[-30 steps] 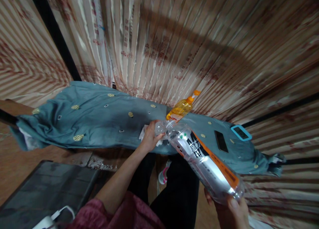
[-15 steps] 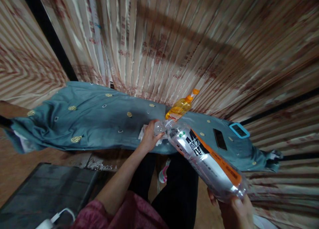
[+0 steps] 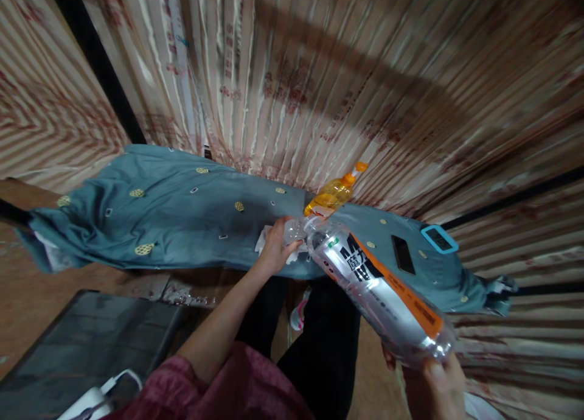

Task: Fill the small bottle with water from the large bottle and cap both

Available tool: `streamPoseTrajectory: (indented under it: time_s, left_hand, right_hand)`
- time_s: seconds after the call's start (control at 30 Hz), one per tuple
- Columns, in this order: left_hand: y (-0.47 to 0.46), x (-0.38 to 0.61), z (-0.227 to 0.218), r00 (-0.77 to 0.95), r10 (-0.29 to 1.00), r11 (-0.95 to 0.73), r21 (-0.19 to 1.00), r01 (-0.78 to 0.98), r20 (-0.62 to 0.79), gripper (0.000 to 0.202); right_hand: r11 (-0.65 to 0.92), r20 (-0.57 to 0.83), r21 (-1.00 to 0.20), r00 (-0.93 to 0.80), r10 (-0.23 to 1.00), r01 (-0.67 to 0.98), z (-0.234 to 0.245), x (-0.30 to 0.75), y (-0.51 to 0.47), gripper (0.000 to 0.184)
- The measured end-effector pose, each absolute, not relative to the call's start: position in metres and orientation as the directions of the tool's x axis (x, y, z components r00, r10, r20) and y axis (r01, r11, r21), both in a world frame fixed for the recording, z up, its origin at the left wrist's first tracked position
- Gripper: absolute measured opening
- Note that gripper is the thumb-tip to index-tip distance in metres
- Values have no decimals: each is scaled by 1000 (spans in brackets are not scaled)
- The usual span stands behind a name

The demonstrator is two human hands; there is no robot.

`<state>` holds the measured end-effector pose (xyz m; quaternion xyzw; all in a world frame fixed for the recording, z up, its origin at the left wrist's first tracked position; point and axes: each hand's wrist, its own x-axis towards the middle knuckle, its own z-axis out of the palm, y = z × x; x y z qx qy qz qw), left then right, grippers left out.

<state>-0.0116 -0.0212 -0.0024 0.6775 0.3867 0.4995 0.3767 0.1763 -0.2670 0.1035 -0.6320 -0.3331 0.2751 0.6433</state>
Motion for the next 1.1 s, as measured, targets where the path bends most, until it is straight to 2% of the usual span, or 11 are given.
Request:
streamPoseTrajectory:
  time_s: [0.5, 0.8, 1.1]
  left_hand:
    - [-20, -12, -7, 219, 897, -423, 889, 175, 383, 51]
    - [-20, -11, -6, 207, 899, -422, 889, 177, 386, 52]
    - [-18, -11, -8, 215, 898, -422, 889, 175, 384, 53]
  right_hand:
    - [-40, 102, -978, 641, 761, 203, 119, 167, -266, 76]
    - [-24, 84, -989, 683, 725, 147, 121, 164, -264, 76]
    - [-29, 163, -958, 624, 764, 285, 118, 172, -267, 78]
